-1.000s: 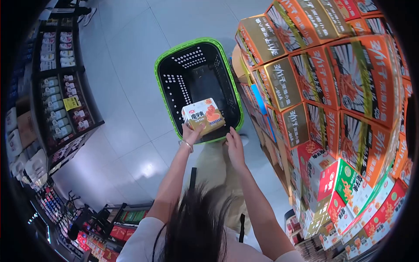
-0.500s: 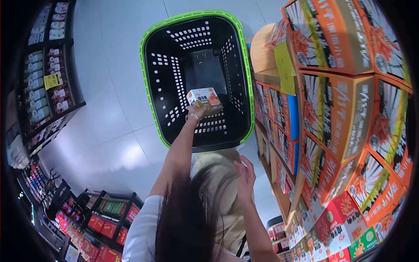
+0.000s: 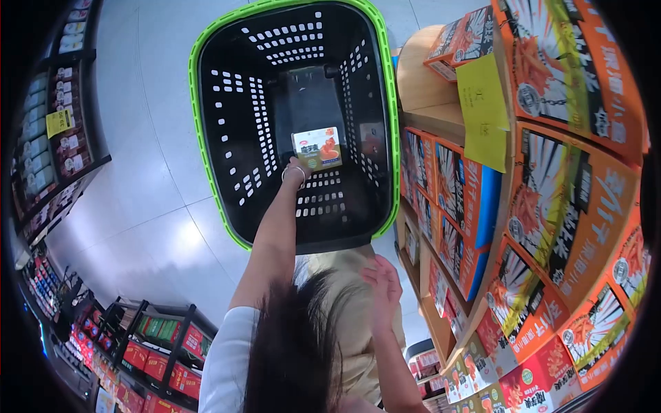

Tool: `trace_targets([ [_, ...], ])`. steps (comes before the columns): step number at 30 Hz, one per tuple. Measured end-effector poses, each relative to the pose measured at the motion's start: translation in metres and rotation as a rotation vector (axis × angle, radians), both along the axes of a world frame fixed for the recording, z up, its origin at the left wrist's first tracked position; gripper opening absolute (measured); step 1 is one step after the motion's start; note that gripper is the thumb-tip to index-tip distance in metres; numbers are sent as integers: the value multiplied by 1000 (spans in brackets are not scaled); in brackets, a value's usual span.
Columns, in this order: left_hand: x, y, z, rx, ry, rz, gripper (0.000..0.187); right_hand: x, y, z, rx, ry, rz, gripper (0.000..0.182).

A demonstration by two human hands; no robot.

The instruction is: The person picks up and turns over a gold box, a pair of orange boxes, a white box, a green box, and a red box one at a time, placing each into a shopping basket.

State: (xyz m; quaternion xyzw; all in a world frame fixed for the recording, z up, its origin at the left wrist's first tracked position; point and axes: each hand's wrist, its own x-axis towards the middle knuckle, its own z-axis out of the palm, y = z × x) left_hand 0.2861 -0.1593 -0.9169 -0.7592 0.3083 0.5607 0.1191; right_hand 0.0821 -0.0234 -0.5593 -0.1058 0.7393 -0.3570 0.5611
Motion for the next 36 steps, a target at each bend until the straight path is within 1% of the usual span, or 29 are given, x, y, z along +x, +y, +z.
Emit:
trace_targets([
  [2,-3,-2,41,41,-103,-228,77,5,5,16,28,-36,23,32],
  [3,1,1,58,21,-66,-273,72,8,8,25,24,-86,57,31],
  [4,2,3,77,-53,-66,-333,67,12,12,33,18,-136,86,31],
  [5,2,5,95,-105,-33,-384,63,16,21,39,26,-185,63,29],
  [6,2,6,117,-160,1,-436,59,20,20,53,10,-184,54,29],
  [8,2,9,169,-262,146,-298,49,26,17,84,26,-254,149,28],
  [9,0,14,195,-358,218,-172,43,29,17,98,6,-249,132,28],
  [10,-2,17,220,-481,234,-186,38,32,19,111,7,-273,129,27],
  [12,-14,15,305,-586,249,-159,31,31,26,132,-20,-292,102,26],
  [14,-18,31,361,-763,330,-148,28,29,37,153,-15,-276,205,25],
  [15,-20,41,386,-709,365,-120,28,26,36,171,-44,-271,183,25],
  [16,-22,51,408,-651,397,-93,28,21,35,188,-20,-240,239,25],
  [17,-21,64,425,-684,441,-153,30,16,39,204,8,-210,289,24],
  [18,-19,77,439,-715,488,-215,31,11,46,213,-16,-208,262,24],
  [20,-15,105,472,-640,456,-314,34,-1,67,219,-39,-130,340,25],
  [21,-10,117,484,-603,469,-376,35,-6,76,229,-58,-125,307,25],
  [23,-6,129,507,-586,490,-471,36,-17,86,244,-131,21,299,26],
  [24,-5,135,521,-524,498,-439,36,-22,92,250,-148,30,270,26],
  [25,-5,140,533,-459,504,-406,36,-27,99,255,-98,52,279,26],
  [26,-6,142,537,-466,511,-435,36,-30,107,259,-46,72,288,26],
  [28,-6,146,537,-487,539,-462,35,-37,119,261,-83,73,221,25],
  [29,-10,147,545,-485,546,-486,35,-37,127,264,-106,67,181,25],
  [31,-32,137,557,-584,539,-545,33,-42,131,279,-135,101,179,25],
  [32,-43,135,565,-587,547,-565,33,-45,132,287,-157,127,199,26],
  [33,-58,131,576,-629,603,-571,32,-49,130,297,-166,134,178,26],
  [35,-87,128,599,-682,713,-593,31,-51,131,318,-106,122,181,27],
  [36,-102,129,612,-690,764,-606,30,-53,132,328,-186,186,181,28],
])
